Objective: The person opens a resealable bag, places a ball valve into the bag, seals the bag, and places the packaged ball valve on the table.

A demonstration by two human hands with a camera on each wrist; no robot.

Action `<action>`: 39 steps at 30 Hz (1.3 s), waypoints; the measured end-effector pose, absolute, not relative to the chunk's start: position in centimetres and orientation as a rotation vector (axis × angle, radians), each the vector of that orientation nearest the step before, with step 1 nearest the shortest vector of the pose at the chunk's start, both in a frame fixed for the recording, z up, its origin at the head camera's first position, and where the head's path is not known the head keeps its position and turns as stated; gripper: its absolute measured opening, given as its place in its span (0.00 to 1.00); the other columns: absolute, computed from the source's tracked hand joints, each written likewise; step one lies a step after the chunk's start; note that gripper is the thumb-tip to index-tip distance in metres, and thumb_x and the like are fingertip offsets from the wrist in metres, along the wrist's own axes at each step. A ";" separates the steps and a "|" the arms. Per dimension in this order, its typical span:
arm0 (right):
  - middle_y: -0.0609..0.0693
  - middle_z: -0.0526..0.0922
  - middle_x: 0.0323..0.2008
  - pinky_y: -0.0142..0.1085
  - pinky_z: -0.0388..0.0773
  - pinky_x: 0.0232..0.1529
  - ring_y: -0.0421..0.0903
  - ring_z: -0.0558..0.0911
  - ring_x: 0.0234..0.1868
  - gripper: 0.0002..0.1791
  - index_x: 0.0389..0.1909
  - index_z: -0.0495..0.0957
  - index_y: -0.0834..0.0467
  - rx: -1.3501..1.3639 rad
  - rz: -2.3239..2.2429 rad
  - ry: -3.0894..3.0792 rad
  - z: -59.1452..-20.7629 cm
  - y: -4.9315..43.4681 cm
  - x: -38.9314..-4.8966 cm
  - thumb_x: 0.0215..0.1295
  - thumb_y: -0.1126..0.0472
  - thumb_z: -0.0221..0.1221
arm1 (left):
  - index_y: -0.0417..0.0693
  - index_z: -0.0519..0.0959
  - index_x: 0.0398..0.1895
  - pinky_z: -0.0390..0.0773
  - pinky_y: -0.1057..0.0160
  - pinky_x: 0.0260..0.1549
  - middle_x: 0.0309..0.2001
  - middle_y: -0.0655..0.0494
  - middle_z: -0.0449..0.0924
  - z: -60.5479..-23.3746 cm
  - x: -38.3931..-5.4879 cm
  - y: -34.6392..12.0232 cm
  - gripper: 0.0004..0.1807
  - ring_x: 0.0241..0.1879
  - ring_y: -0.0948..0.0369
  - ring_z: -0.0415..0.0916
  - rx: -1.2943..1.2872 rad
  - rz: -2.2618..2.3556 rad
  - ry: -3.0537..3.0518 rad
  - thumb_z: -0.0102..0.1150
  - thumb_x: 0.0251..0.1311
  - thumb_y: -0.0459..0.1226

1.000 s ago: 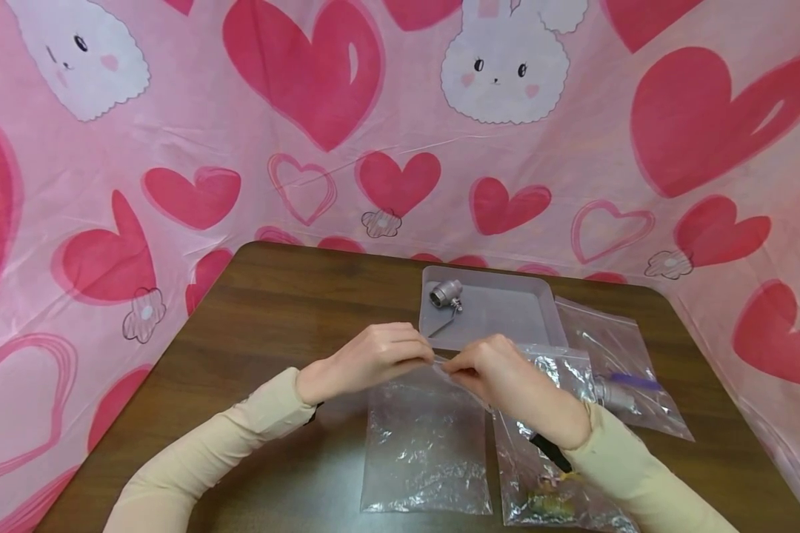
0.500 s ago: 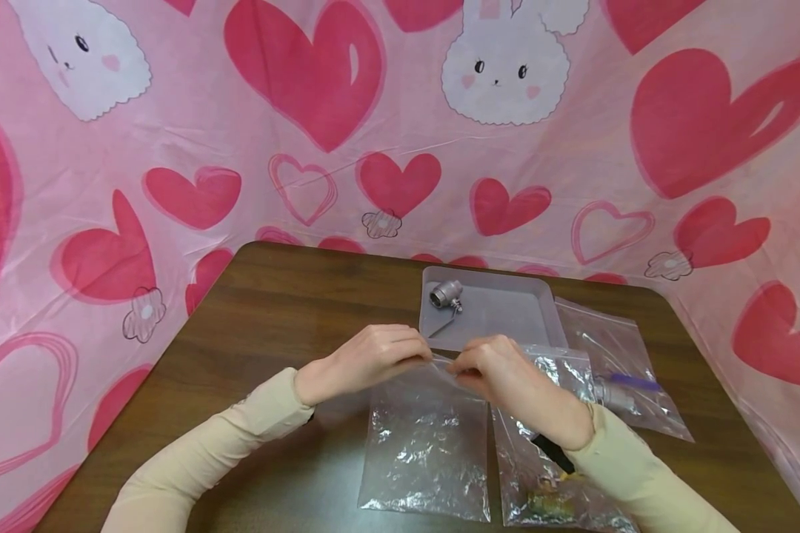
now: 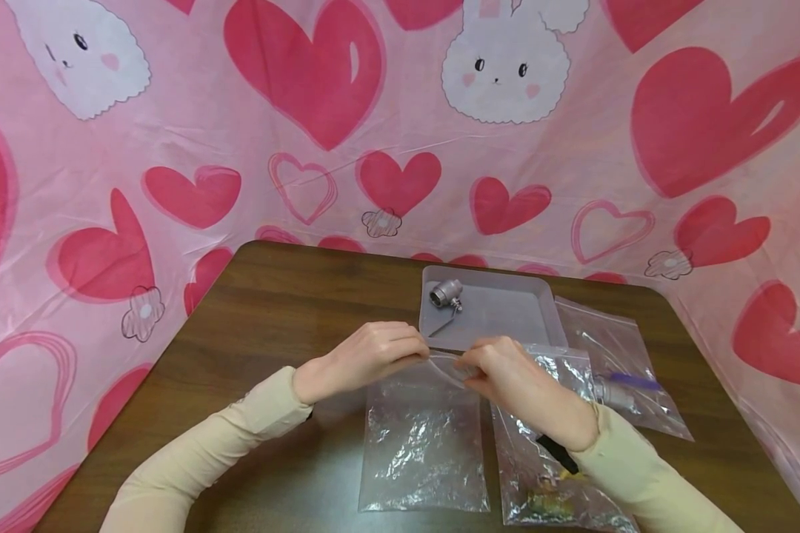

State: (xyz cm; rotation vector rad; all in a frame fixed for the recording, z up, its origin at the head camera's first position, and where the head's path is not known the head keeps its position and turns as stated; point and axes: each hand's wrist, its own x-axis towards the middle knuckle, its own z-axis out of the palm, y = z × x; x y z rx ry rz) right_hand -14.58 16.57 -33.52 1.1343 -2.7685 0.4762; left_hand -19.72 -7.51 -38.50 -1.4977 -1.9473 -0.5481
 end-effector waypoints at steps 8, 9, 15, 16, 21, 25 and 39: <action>0.46 0.83 0.24 0.23 0.73 0.25 0.32 0.75 0.23 0.09 0.29 0.87 0.58 1.110 0.461 -2.763 -33.6 16.8 -14.7 0.47 0.73 0.71 | 0.48 0.83 0.38 0.81 0.72 0.41 0.36 0.61 0.85 -38.7 -19.8 -7.8 0.06 0.37 0.67 0.81 -1.472 -0.507 -1.976 0.69 0.58 0.33; 0.47 0.83 0.25 0.23 0.74 0.25 0.33 0.76 0.24 0.10 0.31 0.87 0.59 1.104 0.457 -2.765 -33.6 16.8 -14.7 0.47 0.72 0.72 | 0.48 0.83 0.37 0.81 0.72 0.41 0.35 0.61 0.85 -38.7 -19.8 -7.8 0.06 0.37 0.67 0.81 -1.468 -0.507 -1.982 0.69 0.57 0.34; 0.49 0.82 0.30 0.25 0.76 0.28 0.36 0.77 0.26 0.14 0.38 0.86 0.61 1.099 0.427 -2.750 -33.5 17.1 -14.7 0.48 0.72 0.72 | 0.48 0.83 0.38 0.82 0.72 0.40 0.35 0.61 0.84 -38.5 -19.8 -7.9 0.07 0.36 0.67 0.81 -1.451 -0.518 -2.003 0.70 0.56 0.33; 0.49 0.82 0.30 0.26 0.77 0.28 0.37 0.78 0.27 0.13 0.37 0.86 0.60 1.106 0.434 -2.742 -33.5 17.1 -14.7 0.48 0.73 0.72 | 0.48 0.83 0.37 0.82 0.72 0.40 0.35 0.61 0.84 -38.6 -19.9 -8.0 0.08 0.36 0.67 0.81 -1.447 -0.523 -2.008 0.71 0.55 0.32; 0.46 0.84 0.27 0.27 0.79 0.29 0.38 0.82 0.28 0.09 0.29 0.88 0.57 1.121 0.467 -2.720 -33.6 17.4 -14.8 0.49 0.74 0.70 | 0.48 0.83 0.36 0.82 0.72 0.41 0.35 0.61 0.84 -38.5 -20.0 -8.2 0.10 0.37 0.67 0.81 -1.426 -0.533 -2.016 0.74 0.51 0.32; 0.48 0.84 0.30 0.25 0.78 0.29 0.37 0.82 0.28 0.10 0.30 0.87 0.58 1.106 0.475 -2.732 -33.6 17.5 -14.8 0.48 0.73 0.72 | 0.48 0.83 0.36 0.81 0.72 0.41 0.35 0.61 0.84 -38.4 -19.9 -8.3 0.09 0.37 0.67 0.81 -1.429 -0.553 -2.009 0.73 0.52 0.32; 0.51 0.88 0.30 0.22 0.71 0.23 0.29 0.73 0.22 0.13 0.37 0.89 0.61 1.065 0.535 -2.780 -33.4 17.6 -15.2 0.48 0.72 0.72 | 0.48 0.83 0.37 0.81 0.72 0.41 0.36 0.61 0.85 -38.4 -19.8 -8.6 0.09 0.37 0.67 0.80 -1.485 -0.546 -2.004 0.72 0.54 0.32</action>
